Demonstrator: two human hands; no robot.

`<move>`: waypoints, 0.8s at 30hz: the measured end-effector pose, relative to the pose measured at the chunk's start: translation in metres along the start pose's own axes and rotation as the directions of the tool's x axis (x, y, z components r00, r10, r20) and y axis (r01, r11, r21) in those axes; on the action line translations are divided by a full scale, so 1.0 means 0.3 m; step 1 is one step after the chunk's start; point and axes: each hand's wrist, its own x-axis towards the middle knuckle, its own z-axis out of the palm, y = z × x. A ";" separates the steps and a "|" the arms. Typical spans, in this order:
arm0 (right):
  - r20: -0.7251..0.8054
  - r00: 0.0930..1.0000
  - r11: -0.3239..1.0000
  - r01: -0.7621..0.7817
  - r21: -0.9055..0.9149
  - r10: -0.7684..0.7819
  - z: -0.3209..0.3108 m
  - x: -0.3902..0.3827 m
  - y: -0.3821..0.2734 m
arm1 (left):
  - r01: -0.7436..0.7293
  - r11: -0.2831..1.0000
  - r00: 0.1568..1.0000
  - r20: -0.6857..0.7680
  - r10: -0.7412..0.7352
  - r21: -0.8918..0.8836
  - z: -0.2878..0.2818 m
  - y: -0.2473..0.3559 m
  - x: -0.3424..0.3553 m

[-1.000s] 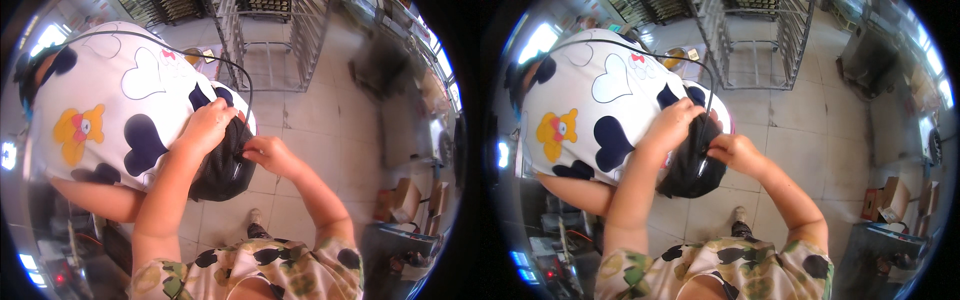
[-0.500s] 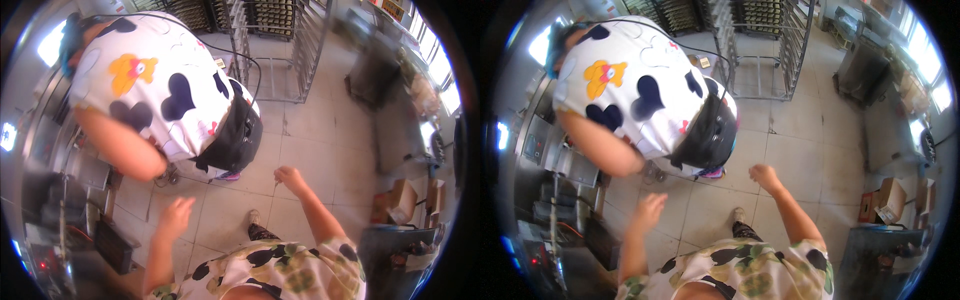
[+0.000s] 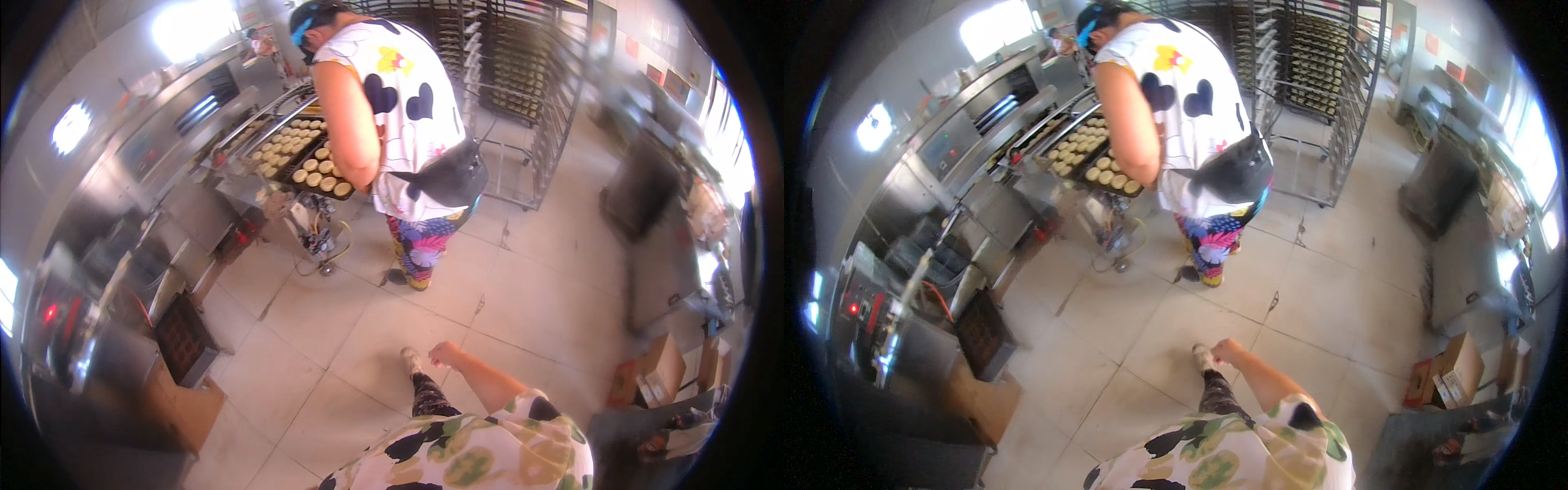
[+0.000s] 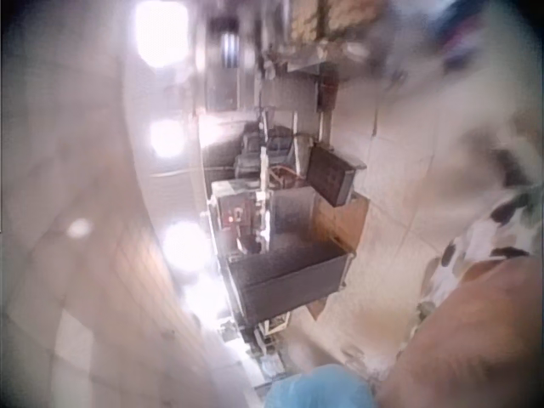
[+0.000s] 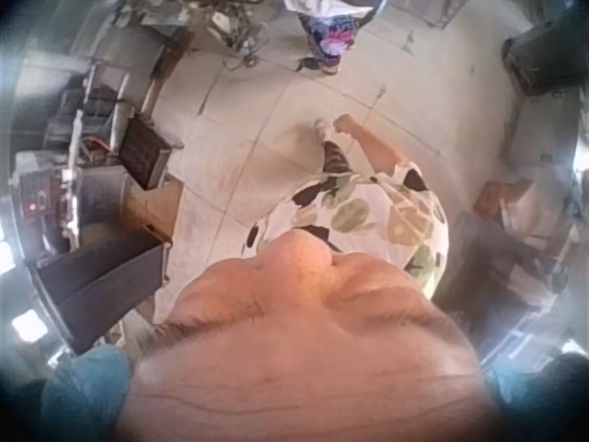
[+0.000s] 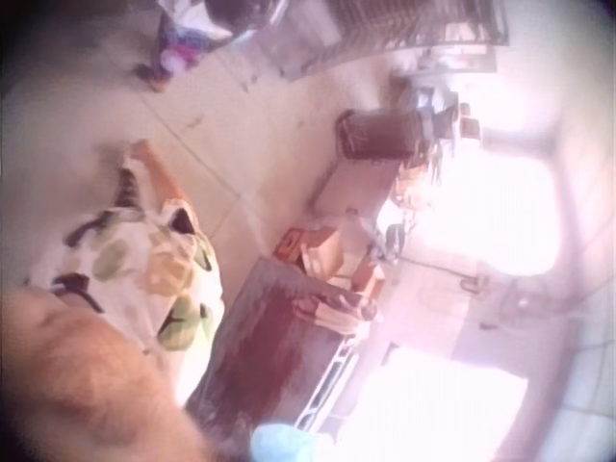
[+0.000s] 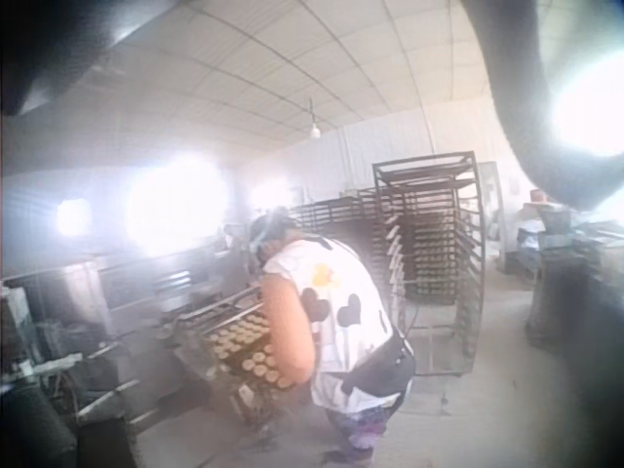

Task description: The person kneads a large mass of dough on a table, cuts a portion with a scraper, and places it on a scale. They then scoop a granular mixture from a bin into a machine hopper using a metal scoop and their hands.

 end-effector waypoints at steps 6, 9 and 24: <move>0.507 0.835 0.127 0.538 -0.833 -0.214 0.195 0.090 0.305 | 0.068 0.968 0.998 0.015 -0.066 -0.240 0.085 -0.128 -0.103; 0.436 0.882 0.191 0.465 -0.864 -0.176 0.174 0.020 0.450 | 0.064 0.950 0.998 -0.008 -0.069 -0.305 0.074 -0.233 -0.105; 0.549 0.756 -0.019 0.582 -0.813 -0.357 1.390 0.276 -0.383 | -0.011 0.997 0.796 -0.602 0.058 0.082 0.069 -1.248 -0.544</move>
